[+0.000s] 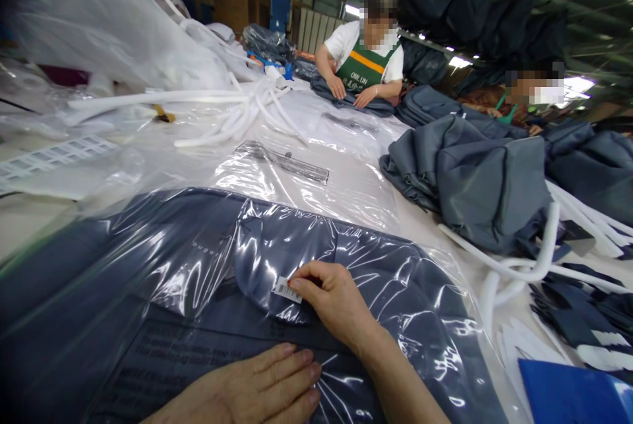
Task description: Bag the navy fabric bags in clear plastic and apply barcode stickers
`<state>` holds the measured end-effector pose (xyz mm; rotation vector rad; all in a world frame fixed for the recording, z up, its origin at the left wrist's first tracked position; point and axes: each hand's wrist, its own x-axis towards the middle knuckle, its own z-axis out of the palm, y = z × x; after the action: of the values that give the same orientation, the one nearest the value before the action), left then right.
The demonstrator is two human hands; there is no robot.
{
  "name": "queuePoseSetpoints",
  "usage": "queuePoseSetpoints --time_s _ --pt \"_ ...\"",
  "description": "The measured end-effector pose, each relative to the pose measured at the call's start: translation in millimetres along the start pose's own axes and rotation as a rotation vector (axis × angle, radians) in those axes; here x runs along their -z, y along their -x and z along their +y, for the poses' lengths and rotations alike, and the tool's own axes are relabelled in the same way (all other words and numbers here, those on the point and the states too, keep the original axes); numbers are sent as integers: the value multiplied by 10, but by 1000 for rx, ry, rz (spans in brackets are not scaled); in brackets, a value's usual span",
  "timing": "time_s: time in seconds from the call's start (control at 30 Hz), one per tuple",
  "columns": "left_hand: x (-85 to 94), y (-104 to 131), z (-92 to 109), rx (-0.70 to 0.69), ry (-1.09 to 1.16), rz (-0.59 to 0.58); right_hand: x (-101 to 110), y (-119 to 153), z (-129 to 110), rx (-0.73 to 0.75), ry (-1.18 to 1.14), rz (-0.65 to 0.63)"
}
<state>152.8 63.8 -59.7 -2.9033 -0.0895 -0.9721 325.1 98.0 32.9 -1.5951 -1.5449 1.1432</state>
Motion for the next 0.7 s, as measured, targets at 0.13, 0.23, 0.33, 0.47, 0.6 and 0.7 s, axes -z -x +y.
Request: queuePoseSetpoints --time_s 0.13,0.23,0.33,0.47,0.6,0.7 --pt "-7 -5 0 31 -45 70 3 -30 6 8 22 -4" --pt "9 -24 -19 41 -42 93 -2 -50 27 10 43 -16" --pt "-2 -32 -34 50 -38 118 -14 -63 58 15 77 -1" --pt "-27 -34 -38 54 -39 134 -34 -69 79 25 146 14" --pt "-29 -42 -37 60 -36 159 -67 -64 79 42 228 28" --pt "-22 -61 -46 79 -20 191 -107 -52 113 74 308 53"
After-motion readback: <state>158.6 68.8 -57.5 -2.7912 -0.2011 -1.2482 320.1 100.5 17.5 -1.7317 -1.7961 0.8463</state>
